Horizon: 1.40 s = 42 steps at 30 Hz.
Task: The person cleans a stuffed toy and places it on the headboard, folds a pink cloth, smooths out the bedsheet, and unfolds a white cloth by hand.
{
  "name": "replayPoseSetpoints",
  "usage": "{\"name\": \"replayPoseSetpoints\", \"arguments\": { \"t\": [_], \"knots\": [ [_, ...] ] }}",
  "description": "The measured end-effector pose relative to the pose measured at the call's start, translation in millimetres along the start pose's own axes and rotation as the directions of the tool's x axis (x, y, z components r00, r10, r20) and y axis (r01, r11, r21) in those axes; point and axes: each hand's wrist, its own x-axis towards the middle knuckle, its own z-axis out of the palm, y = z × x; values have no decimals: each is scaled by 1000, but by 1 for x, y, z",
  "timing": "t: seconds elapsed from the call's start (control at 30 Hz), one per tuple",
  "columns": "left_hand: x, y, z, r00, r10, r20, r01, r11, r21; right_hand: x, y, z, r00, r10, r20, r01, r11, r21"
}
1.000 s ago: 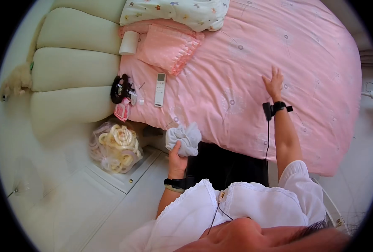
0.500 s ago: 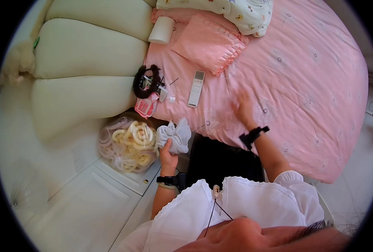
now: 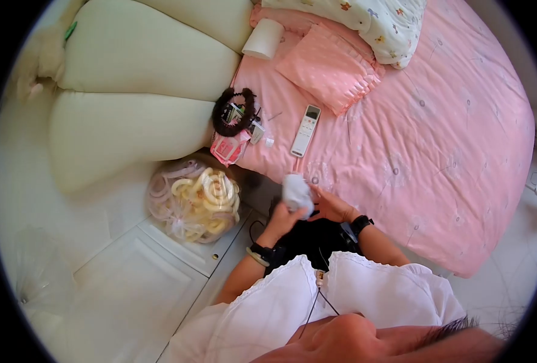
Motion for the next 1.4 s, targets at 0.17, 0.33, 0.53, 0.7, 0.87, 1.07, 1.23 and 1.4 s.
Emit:
{"name": "replayPoseSetpoints", "arguments": {
  "t": [0.17,0.33,0.53,0.7,0.87,1.07,1.23,1.4],
  "knots": [
    [13,22,-2,992,-79,95,84,995,-54,-10,18,-28,982,-156,-105,154,988,-26],
    [85,-4,-160,599,356,-717,-44,909,415,-46,15,-69,944,-164,-285,136,984,-118],
    [147,-21,-272,759,449,-473,-12,735,678,-66,24,-71,917,-172,-361,127,981,-146],
    [145,4,-278,871,165,-462,76,885,459,-56,28,-56,896,-144,-420,83,984,-159],
    [146,21,-284,796,322,-513,148,717,681,-45,24,-60,879,-151,-452,56,975,-216],
    [136,38,-295,752,389,-532,240,590,771,-48,11,-66,870,-157,-467,41,967,-250],
    [137,16,-288,624,514,-589,360,480,800,-59,12,-59,859,-181,-479,106,978,-179],
    [110,13,-312,724,359,-589,90,797,598,-68,15,-65,851,-199,-485,138,978,-159]
  ]
}}
